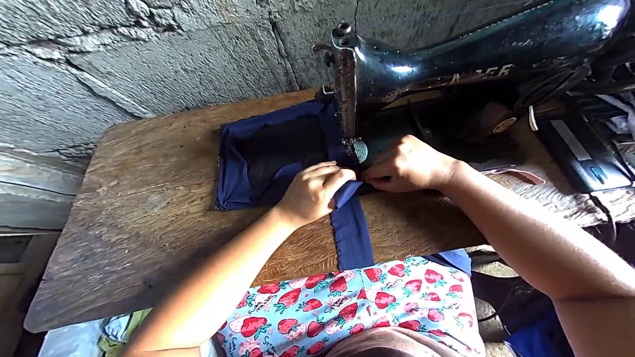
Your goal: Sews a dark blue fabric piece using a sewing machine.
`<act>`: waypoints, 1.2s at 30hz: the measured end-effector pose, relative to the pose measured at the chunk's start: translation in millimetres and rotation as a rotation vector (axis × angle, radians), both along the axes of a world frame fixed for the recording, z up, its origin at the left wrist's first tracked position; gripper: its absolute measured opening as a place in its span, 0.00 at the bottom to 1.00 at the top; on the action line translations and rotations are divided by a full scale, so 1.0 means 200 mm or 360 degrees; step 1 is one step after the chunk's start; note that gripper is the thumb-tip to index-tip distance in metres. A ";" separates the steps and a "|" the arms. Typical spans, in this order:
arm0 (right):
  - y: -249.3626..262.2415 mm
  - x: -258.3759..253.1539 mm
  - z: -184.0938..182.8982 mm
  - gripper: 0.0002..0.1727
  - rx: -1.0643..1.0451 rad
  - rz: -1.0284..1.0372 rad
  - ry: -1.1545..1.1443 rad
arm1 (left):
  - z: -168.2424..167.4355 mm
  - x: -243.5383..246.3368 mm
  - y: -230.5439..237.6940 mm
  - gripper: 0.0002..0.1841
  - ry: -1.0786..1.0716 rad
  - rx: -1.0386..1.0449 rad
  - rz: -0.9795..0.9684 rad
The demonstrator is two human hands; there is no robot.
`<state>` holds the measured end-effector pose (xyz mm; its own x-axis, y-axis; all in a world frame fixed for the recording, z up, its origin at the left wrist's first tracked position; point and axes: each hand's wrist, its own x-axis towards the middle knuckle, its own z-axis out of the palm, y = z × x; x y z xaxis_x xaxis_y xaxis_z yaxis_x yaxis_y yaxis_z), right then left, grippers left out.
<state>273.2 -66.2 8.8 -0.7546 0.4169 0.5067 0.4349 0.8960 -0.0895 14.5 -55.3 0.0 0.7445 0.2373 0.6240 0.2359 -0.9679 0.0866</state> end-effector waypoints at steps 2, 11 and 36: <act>-0.01 0.01 0.01 0.14 -0.0052 -0.0044 -0.0037 | 0.00 0.00 -0.01 0.10 0.0005 0.0032 0.0023; -0.03 0.03 0.05 0.18 -0.0183 -0.0108 -0.0176 | -0.01 0.04 -0.06 0.07 0.0080 0.0128 0.0088; -0.03 0.02 0.01 0.24 -0.0248 -0.0242 -0.0066 | -0.03 0.03 -0.12 0.13 0.0312 0.0242 0.0179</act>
